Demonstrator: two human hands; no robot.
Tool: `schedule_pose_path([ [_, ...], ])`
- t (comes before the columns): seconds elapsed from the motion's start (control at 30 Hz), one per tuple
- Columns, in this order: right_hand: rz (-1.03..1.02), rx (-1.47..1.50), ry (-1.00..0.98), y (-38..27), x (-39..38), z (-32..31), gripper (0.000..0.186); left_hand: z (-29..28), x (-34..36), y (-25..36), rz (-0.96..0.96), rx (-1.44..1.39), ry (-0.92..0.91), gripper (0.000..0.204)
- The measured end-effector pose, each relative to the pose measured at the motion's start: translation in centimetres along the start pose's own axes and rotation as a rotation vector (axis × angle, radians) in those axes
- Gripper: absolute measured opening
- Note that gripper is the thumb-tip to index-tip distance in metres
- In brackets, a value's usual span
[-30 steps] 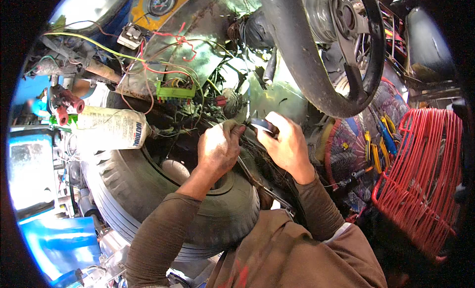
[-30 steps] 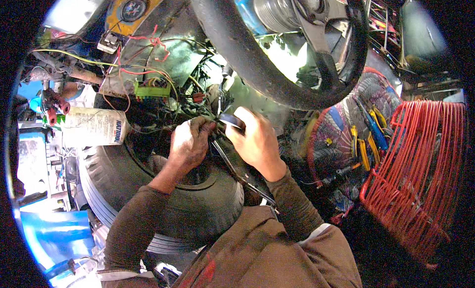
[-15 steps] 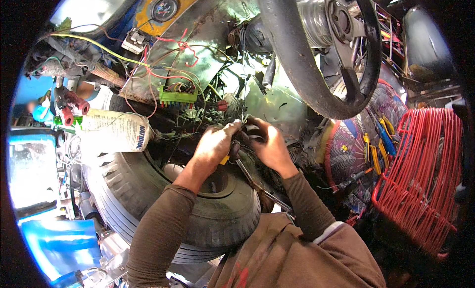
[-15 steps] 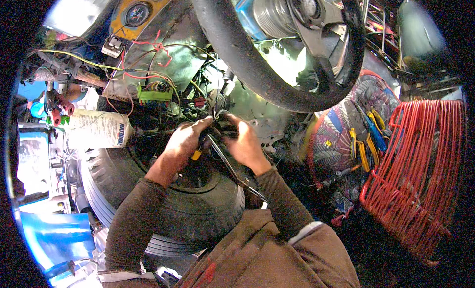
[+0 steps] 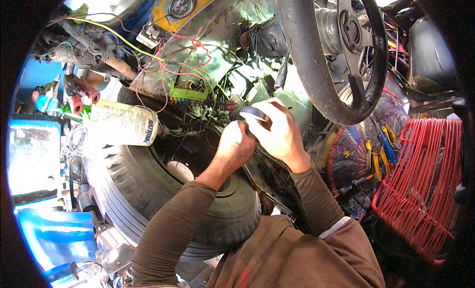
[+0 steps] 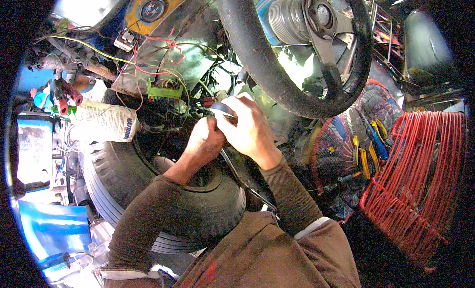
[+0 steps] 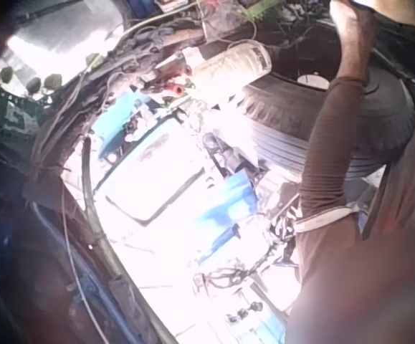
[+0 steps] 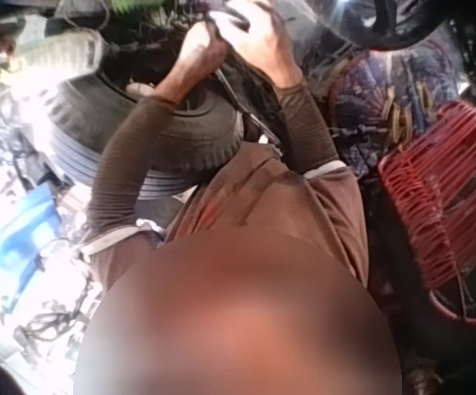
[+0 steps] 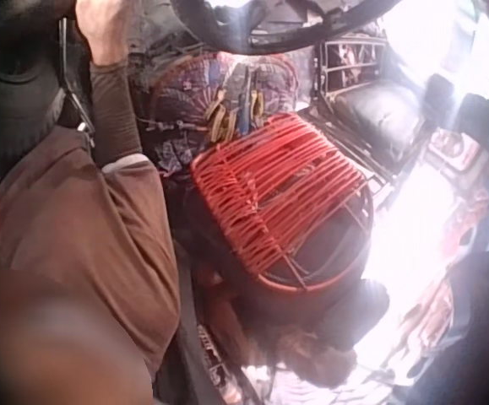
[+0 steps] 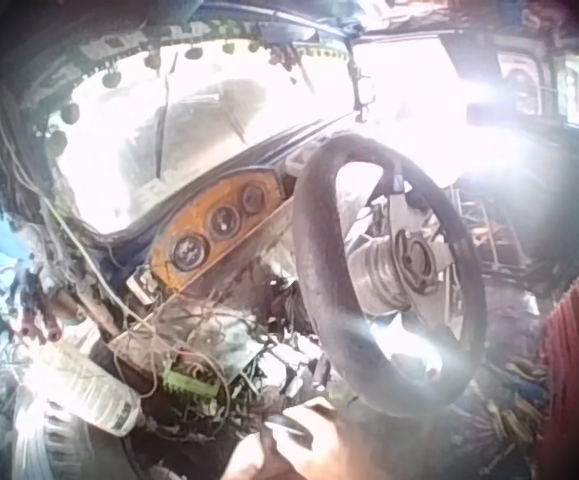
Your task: The person works on a vehicle's wiring harness under the dashboard, using pliers to strip wire insulation and a screwdriver to adjust connections. They manipulate several wires and connectors, then place the tools on the passenger seat.
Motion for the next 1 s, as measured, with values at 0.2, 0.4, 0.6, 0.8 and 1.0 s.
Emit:
schedule_pose_path([
  [0.2,0.246,0.429,0.1,4.4,-1.8,-0.9,0.03,0.3,1.1,-0.3,-0.112,-0.207,-0.051,0.031],
  [0.4,0.284,0.158,-0.011,7.5,-5.2,3.5,0.045,0.4,0.7,-1.2,-0.647,-0.741,-0.252,0.033],
  [0.6,0.431,-0.072,-0.103,6.2,-3.0,-0.4,0.021,0.2,1.3,-0.9,-0.349,-0.313,-0.192,0.031],
  [0.8,0.169,0.248,-0.087,2.2,-0.1,-0.5,0.028,1.2,0.8,-0.1,-0.196,-0.064,-0.112,0.029],
  [1.0,0.28,0.331,0.024,5.7,-2.2,-0.7,0.025,0.3,1.8,-1.1,-0.184,-0.167,0.036,0.044],
])
Point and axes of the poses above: each hand's wrist, its own x-axis towards the middle knuckle, its own z-axis out of the palm, y = z × x, the point moved 4 cm from there along x, towards the middle knuckle, and after that the axes turned 2 degrees about z, right-handed, at the moved point
